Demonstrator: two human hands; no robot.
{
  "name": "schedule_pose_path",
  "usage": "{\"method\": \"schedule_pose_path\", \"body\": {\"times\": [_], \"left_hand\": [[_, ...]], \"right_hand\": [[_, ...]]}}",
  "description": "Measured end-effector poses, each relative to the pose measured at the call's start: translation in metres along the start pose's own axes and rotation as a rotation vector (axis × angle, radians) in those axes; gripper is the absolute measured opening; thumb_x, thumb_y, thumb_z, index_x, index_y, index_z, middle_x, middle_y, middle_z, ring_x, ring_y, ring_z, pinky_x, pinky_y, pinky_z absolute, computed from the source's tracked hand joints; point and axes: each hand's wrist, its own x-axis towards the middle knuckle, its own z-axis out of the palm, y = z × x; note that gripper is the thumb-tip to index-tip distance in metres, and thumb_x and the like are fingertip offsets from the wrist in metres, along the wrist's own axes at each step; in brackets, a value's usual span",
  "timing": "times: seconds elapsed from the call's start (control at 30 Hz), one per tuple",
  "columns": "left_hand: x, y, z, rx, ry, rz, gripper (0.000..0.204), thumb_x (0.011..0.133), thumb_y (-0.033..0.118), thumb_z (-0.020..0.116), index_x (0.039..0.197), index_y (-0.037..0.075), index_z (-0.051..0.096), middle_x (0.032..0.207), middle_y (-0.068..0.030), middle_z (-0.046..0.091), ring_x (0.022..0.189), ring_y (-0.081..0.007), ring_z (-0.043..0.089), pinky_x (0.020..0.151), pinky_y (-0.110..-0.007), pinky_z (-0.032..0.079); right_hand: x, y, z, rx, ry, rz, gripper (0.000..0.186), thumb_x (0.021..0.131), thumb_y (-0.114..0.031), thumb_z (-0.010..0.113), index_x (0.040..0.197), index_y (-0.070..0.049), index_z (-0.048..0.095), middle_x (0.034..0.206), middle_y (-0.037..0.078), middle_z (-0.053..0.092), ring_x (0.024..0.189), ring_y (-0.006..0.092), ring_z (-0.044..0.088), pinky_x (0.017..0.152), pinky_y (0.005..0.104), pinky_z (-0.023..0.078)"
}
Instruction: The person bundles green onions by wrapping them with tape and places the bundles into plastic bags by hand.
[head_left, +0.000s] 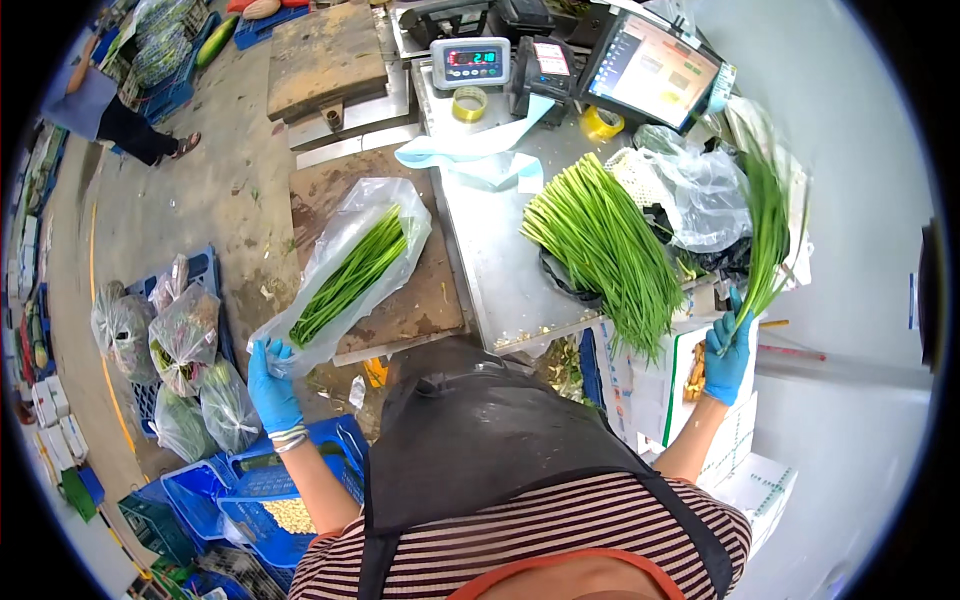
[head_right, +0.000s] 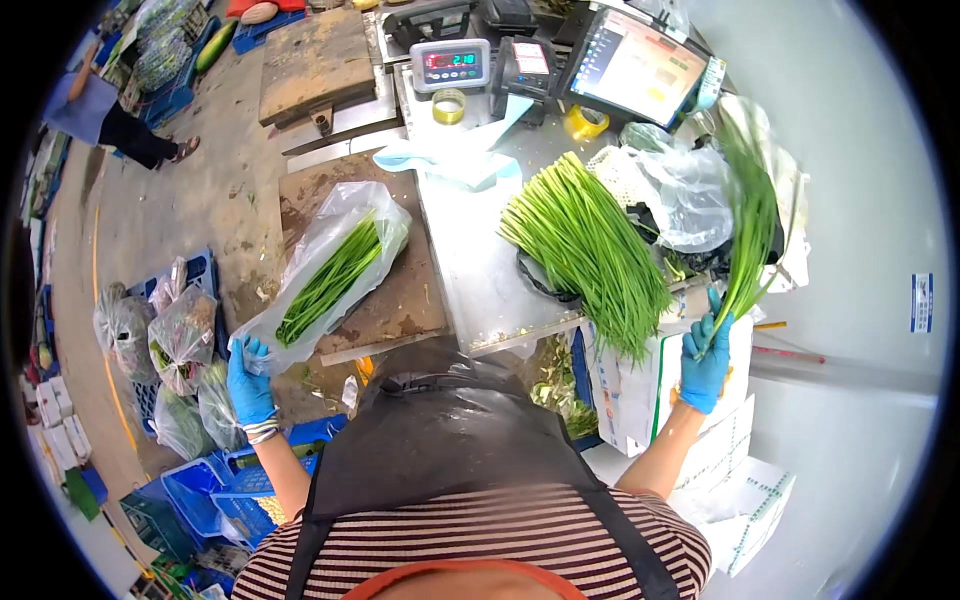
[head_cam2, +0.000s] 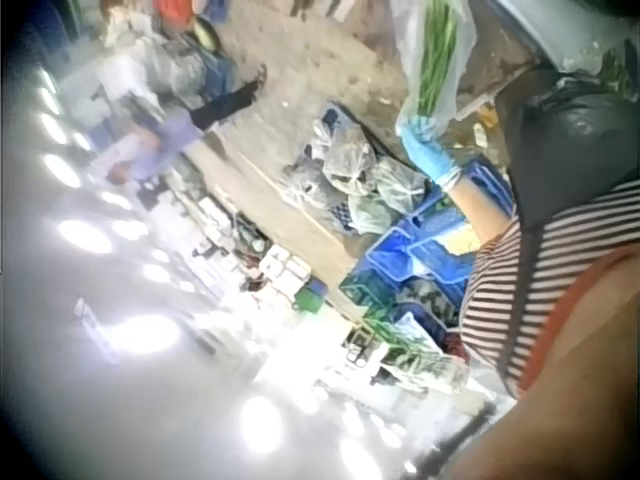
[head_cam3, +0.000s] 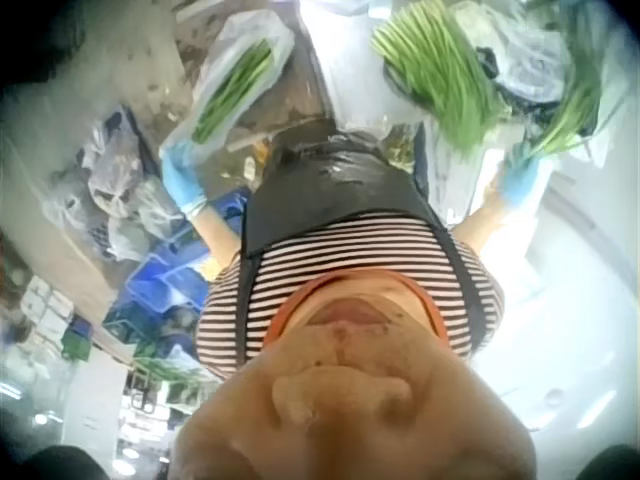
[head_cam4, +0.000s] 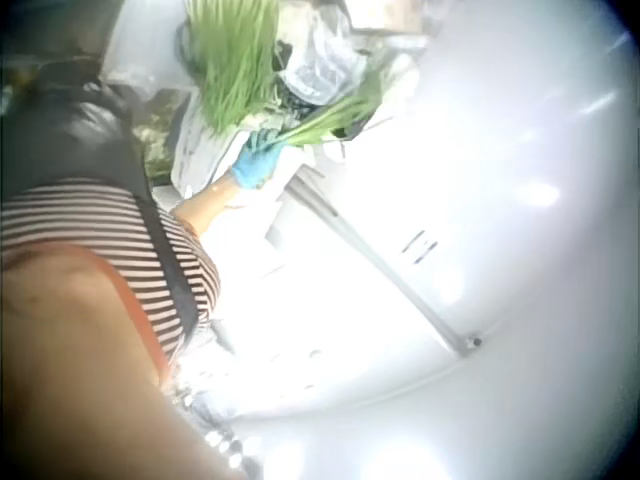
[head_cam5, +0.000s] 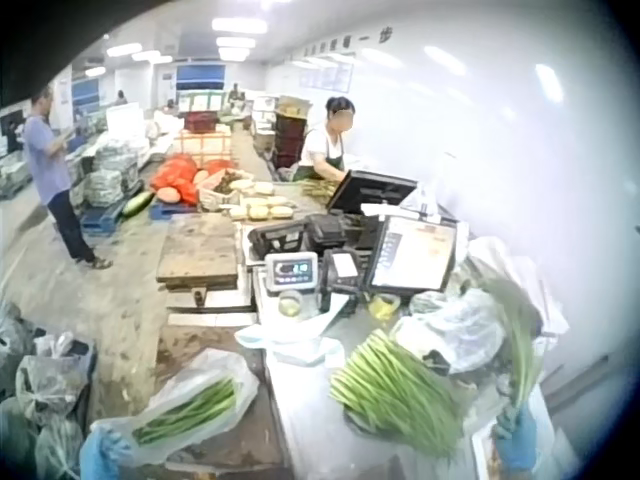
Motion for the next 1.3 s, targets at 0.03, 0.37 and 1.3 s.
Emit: {"method": "schedule_pose_path", "body": {"times": [0.03, 0.37, 1.3], "left_hand": [[0.002, -0.001, -0.007, 0.008, -0.009, 0.002, 0.037, 0.094, 0.025, 0.06, 0.12, -0.001, 0.058, 0.112, -0.0112, 0.063, 0.095, -0.0186, 0.061, 0.084, -0.033, 0.05], [-0.003, -0.003, -0.005, -0.046, -0.077, 0.013, 0.037, 0.098, 0.026, 0.052, 0.124, 0.001, 0.056, 0.111, -0.0087, 0.062, 0.095, -0.0191, 0.059, 0.085, -0.035, 0.047], [-0.076, -0.056, 0.091, 0.308, 0.549, 0.102, 0.036, 0.092, 0.025, 0.057, 0.109, -0.007, 0.063, 0.104, -0.013, 0.065, 0.096, -0.0245, 0.059, 0.086, -0.036, 0.046]], "right_hand": [[-0.002, 0.009, 0.006, 0.052, -0.014, -0.044, 0.051, 0.1, -0.026, 0.047, 0.141, 0.003, 0.034, 0.075, -0.003, 0.043, 0.058, 0.0043, 0.031, 0.049, 0.0183, 0.028], [0.193, 0.182, -0.075, 0.41, 0.117, 0.344, 0.04, 0.094, -0.036, 0.057, 0.115, -0.002, 0.06, 0.108, 0.009, 0.063, 0.095, 0.0229, 0.058, 0.085, 0.0381, 0.047], [0.577, 0.099, -0.005, -0.954, -0.609, -0.056, 0.041, 0.071, -0.032, 0.082, 0.078, -0.004, 0.054, 0.071, 0.007, 0.062, 0.07, 0.0123, 0.058, 0.066, 0.025, 0.048]]}}
